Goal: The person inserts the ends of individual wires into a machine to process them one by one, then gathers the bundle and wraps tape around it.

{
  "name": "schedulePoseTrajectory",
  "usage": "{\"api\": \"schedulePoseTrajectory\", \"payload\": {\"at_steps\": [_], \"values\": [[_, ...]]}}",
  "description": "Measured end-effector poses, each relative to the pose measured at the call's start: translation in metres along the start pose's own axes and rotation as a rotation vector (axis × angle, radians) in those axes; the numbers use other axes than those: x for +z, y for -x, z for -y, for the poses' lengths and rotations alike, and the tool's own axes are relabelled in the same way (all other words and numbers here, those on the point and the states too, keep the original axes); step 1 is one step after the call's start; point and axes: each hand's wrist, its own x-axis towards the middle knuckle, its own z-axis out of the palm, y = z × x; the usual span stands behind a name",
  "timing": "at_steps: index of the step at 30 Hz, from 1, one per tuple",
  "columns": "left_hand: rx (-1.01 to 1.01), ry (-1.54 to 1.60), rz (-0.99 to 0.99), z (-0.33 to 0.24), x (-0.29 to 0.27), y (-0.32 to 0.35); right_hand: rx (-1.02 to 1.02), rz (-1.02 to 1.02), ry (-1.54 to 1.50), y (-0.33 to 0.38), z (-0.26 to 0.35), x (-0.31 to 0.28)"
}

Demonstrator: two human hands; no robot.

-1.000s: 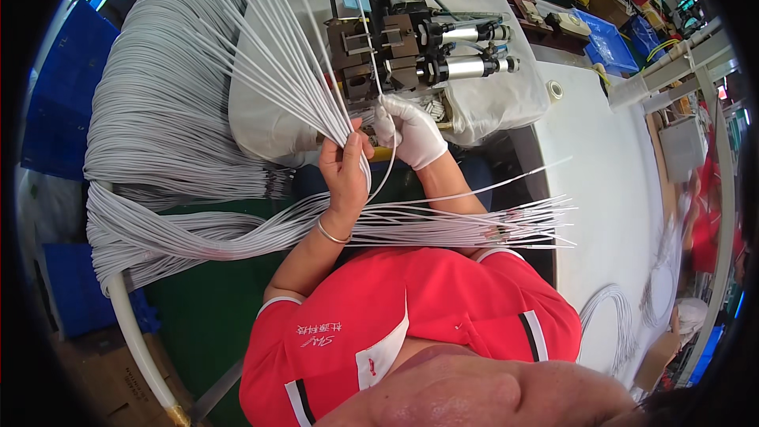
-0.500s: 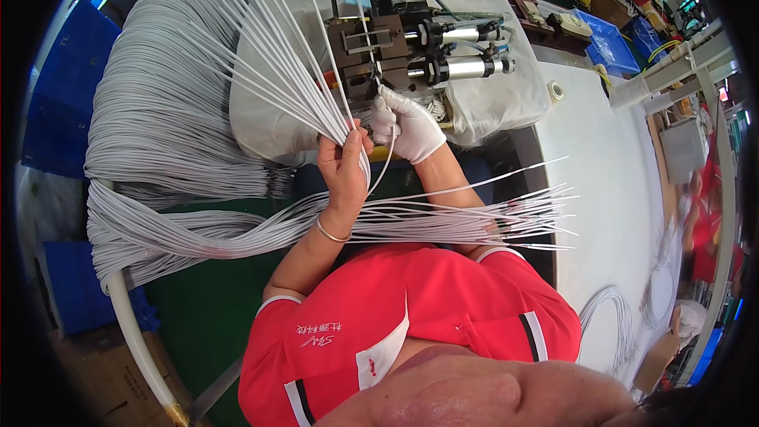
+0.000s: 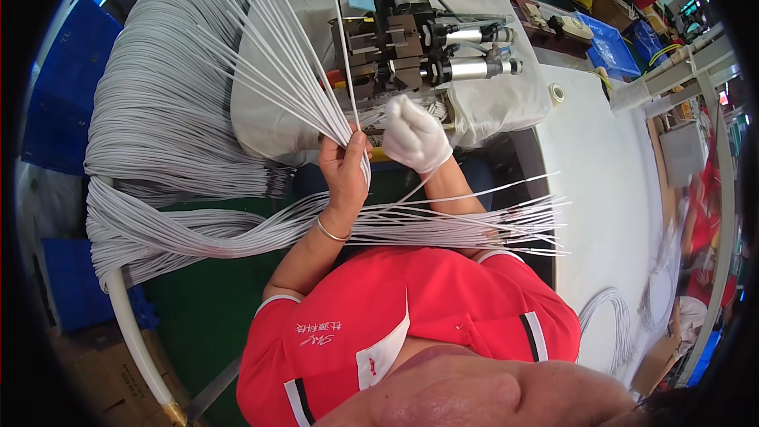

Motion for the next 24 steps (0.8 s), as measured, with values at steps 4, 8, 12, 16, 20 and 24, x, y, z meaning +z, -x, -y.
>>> {"api": "schedulePoseTrajectory", "payload": {"at_steps": [4, 8, 12, 16, 20, 24], "values": [[-0.024, -0.072, 0.068, 0.007, -0.007, 0.009, -0.205, -0.184, 0.498, 0.001, 0.002, 0.039], [-0.043, -0.182, 0.059, 0.011, -0.007, 0.009, -0.079, -0.291, 0.312, 0.0, 0.001, 0.032], [0.017, -0.112, 0.061, 0.004, -0.004, 0.005, -0.008, -0.251, -0.102, -0.006, -0.004, 0.016], [0.028, -0.072, 0.029, -0.002, 0.0, 0.003, 0.108, -0.051, -0.193, -0.012, -0.002, 0.002], [0.045, -0.067, 0.036, -0.003, 0.001, 0.002, 0.15, 0.001, -0.3, -0.019, -0.001, 0.001], [0.059, -0.058, 0.038, -0.002, 0.0, 0.0, 0.195, 0.028, -0.328, -0.024, -0.001, 0.001]]}}
